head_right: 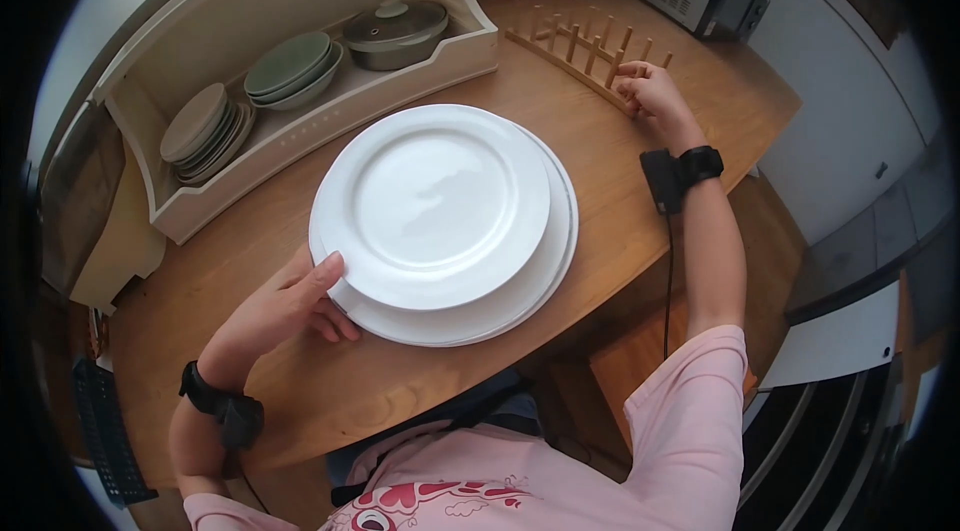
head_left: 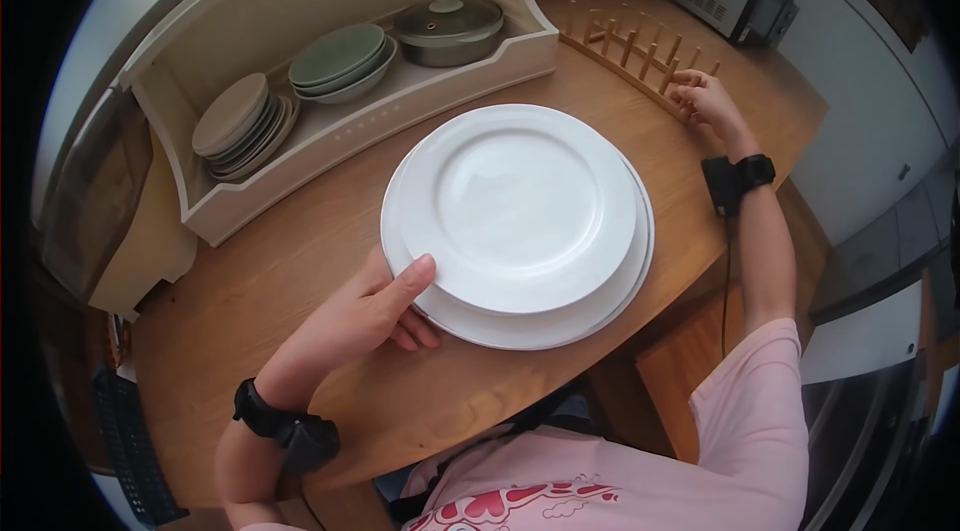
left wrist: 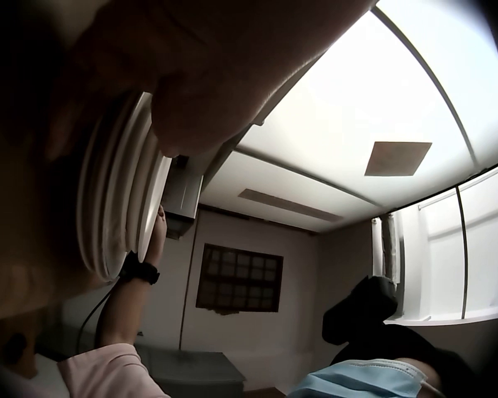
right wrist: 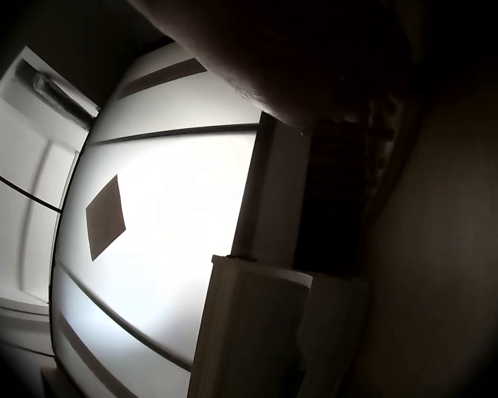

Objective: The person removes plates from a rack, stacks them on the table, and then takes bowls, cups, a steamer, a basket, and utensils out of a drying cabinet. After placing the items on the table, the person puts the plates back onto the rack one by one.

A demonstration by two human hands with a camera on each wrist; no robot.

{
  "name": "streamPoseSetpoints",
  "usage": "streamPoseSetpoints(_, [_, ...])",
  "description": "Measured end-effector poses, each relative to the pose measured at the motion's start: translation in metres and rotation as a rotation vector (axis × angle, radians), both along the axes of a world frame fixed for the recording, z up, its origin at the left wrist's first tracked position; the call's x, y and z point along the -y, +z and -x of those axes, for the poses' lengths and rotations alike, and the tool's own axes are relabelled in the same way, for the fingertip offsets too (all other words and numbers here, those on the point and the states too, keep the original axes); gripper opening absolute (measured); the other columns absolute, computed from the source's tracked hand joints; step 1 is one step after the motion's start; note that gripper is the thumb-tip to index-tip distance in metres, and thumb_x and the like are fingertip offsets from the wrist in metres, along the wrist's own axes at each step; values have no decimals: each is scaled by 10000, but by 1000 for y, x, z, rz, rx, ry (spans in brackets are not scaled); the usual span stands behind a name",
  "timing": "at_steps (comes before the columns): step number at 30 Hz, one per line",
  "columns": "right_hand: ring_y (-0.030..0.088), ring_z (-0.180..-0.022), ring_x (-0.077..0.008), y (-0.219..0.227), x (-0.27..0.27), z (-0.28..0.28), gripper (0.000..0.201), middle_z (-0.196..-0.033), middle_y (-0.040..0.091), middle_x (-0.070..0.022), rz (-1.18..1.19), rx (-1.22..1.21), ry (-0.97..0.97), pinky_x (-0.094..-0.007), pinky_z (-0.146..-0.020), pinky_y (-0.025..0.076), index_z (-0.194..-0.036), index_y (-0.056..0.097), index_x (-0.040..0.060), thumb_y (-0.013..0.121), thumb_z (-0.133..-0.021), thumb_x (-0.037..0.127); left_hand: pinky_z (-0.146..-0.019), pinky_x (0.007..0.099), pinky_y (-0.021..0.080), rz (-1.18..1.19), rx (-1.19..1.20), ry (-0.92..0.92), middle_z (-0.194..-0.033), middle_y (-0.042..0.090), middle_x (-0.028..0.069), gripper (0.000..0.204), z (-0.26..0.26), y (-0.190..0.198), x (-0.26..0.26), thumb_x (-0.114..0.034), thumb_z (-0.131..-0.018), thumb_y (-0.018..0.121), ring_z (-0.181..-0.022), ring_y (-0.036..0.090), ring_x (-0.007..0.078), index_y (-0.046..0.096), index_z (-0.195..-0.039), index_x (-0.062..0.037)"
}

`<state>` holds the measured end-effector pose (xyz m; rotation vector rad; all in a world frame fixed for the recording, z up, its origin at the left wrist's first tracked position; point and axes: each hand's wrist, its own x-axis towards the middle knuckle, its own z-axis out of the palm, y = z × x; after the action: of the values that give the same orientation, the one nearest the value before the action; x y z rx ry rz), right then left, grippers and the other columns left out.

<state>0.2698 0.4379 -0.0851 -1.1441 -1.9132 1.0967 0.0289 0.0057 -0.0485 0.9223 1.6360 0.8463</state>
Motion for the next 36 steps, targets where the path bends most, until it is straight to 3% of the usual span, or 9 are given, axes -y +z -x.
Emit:
streamPoseSetpoints(6, [545,-553,-61,0,-60,6,241,-797,648,-14,10,47,-26,-222,-472,413,-1055,619,36,610,-818,84,-618,234,528,-49,35,6,-1047,586,106,638,-4,6,-26,-506,-968,407,-733,658,144,251,-1389,-52])
streamPoseSetpoints(8, [594,-602,-91,-12,-90,10,213,-798,661,-42,-180,80,-181,-244,-518,470,-1006,626,20,641,-814,112,-614,232,527,-57,51,-14,-1046,586,104,639,-5,7,-37,-509,-968,406,-731,656,142,251,-1388,-54])
streamPoseSetpoints(12, [632,-643,-119,-22,-100,20,242,-810,673,-73,-197,19,-380,-260,-575,514,-1000,628,8,682,-797,129,-597,225,524,-80,66,-39,-1056,580,106,656,-12,4,-59,-525,-963,402,-717,650,137,237,-1395,-60])
streamPoseSetpoints(14, [666,-749,-153,-33,-109,21,305,-896,689,-111,-211,-107,-344,-282,-667,537,-1057,627,-7,698,-789,120,-596,225,525,-78,55,-50,-1062,576,109,668,-17,2,-70,-532,-961,399,-712,647,136,225,-1402,-61])
streamPoseSetpoints(18, [647,-975,-211,-50,-126,20,428,-1077,658,-164,-324,-39,-228,-302,-837,511,-1188,570,-37,686,-797,91,-597,229,532,-79,64,-52,-1080,566,116,699,-24,-2,-89,-553,-955,390,-702,642,135,198,-1415,-63])
streamPoseSetpoints(20, [539,-1181,-258,-52,-124,23,531,-1263,560,-199,-291,-147,-76,-323,-980,429,-1306,464,-59,644,-823,65,-595,230,534,-88,66,-56,-1074,569,116,701,-27,-6,-99,-553,-954,391,-704,643,137,191,-1421,-69])
streamPoseSetpoints(23, [461,-1263,-265,-46,-127,23,583,-1353,475,-210,-245,-184,80,-331,-1047,364,-1362,385,-65,614,-836,42,-598,232,536,-110,94,-56,-1061,576,117,701,-30,-7,-109,-551,-955,391,-708,642,140,182,-1430,-81])
streamPoseSetpoints(32, [427,-1290,-213,-28,-139,15,613,-1415,440,-128,-88,-94,165,-296,-909,397,-1429,332,37,596,-911,232,-555,238,537,-189,190,13,-1031,582,160,640,-43,0,-134,-470,-968,420,-684,644,158,200,-1363,-17])
streamPoseSetpoints(36, [352,-1340,-211,-23,-130,14,654,-1481,342,-138,-71,-36,179,-331,-1017,337,-1447,265,2,554,-937,294,-635,239,537,-127,171,-12,-1063,581,147,709,-47,-2,-145,-521,-963,401,-740,651,159,141,-1431,-57])
